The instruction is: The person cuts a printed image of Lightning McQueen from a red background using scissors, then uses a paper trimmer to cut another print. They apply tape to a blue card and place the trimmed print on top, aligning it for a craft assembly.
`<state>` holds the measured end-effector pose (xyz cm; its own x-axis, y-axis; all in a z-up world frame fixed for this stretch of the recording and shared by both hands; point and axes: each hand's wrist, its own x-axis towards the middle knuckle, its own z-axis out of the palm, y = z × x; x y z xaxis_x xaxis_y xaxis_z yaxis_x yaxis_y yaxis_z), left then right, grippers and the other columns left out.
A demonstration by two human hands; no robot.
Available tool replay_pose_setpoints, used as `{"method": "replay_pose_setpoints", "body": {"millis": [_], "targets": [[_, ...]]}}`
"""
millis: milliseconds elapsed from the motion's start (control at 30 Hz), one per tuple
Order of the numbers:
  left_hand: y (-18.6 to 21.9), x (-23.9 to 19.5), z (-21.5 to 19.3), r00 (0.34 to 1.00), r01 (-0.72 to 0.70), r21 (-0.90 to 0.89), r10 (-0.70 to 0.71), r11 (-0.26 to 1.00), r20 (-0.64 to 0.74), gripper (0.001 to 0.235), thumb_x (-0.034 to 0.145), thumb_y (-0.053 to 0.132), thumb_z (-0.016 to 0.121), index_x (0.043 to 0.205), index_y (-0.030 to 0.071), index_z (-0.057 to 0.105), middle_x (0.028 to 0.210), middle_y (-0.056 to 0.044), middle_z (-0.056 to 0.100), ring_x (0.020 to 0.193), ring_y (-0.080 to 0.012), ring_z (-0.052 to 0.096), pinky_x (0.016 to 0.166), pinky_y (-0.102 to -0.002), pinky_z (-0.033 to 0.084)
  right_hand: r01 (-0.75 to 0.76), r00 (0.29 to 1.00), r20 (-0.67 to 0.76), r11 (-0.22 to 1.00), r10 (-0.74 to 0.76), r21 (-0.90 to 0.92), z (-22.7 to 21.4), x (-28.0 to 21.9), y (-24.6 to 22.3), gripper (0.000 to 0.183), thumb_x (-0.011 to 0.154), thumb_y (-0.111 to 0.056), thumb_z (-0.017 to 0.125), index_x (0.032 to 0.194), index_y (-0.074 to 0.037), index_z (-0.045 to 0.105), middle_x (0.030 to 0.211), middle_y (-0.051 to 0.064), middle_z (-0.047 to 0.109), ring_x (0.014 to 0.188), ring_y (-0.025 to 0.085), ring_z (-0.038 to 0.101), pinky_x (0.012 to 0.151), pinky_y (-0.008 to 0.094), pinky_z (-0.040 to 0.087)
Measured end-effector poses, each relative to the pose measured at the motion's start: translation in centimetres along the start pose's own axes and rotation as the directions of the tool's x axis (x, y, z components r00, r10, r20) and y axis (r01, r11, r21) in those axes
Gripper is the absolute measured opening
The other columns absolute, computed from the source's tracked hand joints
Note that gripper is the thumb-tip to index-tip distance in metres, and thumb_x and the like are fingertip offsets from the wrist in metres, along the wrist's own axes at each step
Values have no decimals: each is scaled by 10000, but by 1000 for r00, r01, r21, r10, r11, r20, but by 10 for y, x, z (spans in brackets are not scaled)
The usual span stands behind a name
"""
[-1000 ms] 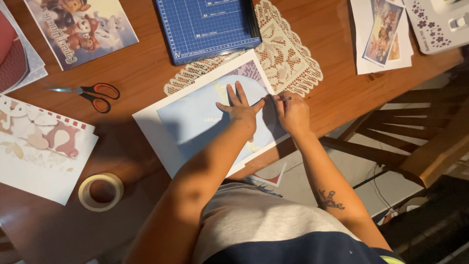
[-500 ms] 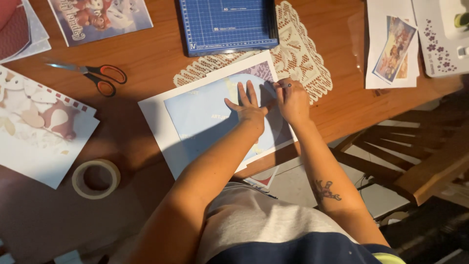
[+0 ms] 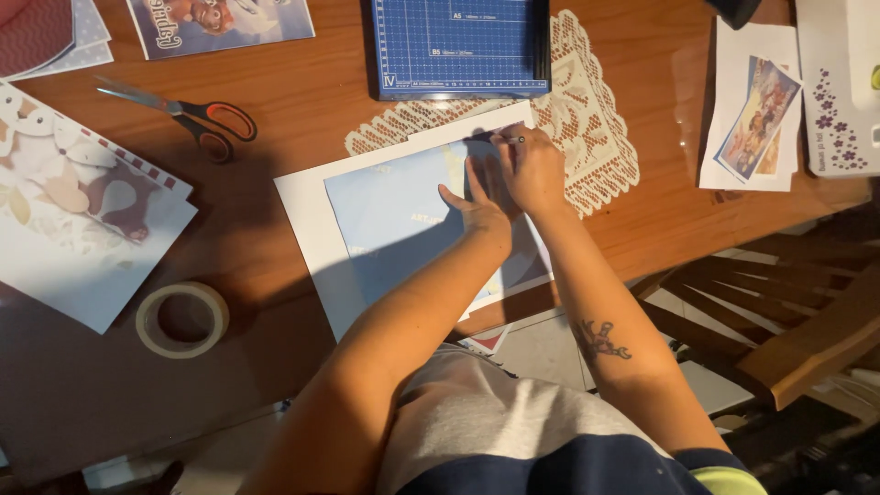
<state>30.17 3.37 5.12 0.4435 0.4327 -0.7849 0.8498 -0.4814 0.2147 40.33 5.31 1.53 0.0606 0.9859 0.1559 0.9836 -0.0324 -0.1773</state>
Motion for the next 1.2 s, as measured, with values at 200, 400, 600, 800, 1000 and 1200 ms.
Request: {"method": "replay_pose_setpoints", "body": {"millis": [200,400,600,800,1000,1200], "targets": [[-2,-2,-1,1000,-12,64,14,998,-21,702,1093,194,485,1655,95,78,1682,-241,-204,1422,-586,-332,837,-992,-62,16,999,29,996,-18,86,22,11,-16,172,1002,-343,633,1115,-220,675,855,88,663,872,333,733,774,453,589],[-4,-4,-2,1000,-3,58,4,998,-30,680,1095,192,471,1650,101,89,1683,-233,-208,1433,-580,-321,839,-998,-47,84,995,31,981,-91,175,22,15,-38,158,1013,-340,627,1063,-202,684,811,77,663,830,309,727,782,407,578],[-1,-17,-6,999,-10,71,13,997,-39,655,1097,190,453,1643,108,102,1683,-224,-211,1446,-572,-307,840,-1006,-30,-28,999,-27,892,45,451,-34,6,-24,180,1056,-304,633,1074,-135,691,846,200,682,868,428,704,783,487,561],[-3,-24,-10,1000,-17,24,17,1000,-2,870,955,89,684,1633,352,207,1646,-285,-279,1450,-604,-289,938,-963,-19,-297,951,51,850,306,434,-60,-51,38,228,1114,-278,563,1119,-105,711,894,190,718,832,385,710,785,461,541],[-3,-44,-19,1000,-11,48,11,999,-1,1112,824,54,839,1608,480,175,1611,-322,-310,1433,-615,-307,956,-955,14,-288,954,30,883,299,372,-53,-73,45,171,1062,-237,648,1050,-75,704,869,209,722,846,426,702,756,510,537],[0,-59,-27,1000,14,86,-13,996,-5,1091,836,20,827,1620,455,205,1629,-330,-278,1451,-606,-279,1005,-920,32,-255,964,18,908,264,332,-53,-75,42,167,1072,-239,640,1046,-87,703,828,184,705,857,419,688,795,500,536]]}}
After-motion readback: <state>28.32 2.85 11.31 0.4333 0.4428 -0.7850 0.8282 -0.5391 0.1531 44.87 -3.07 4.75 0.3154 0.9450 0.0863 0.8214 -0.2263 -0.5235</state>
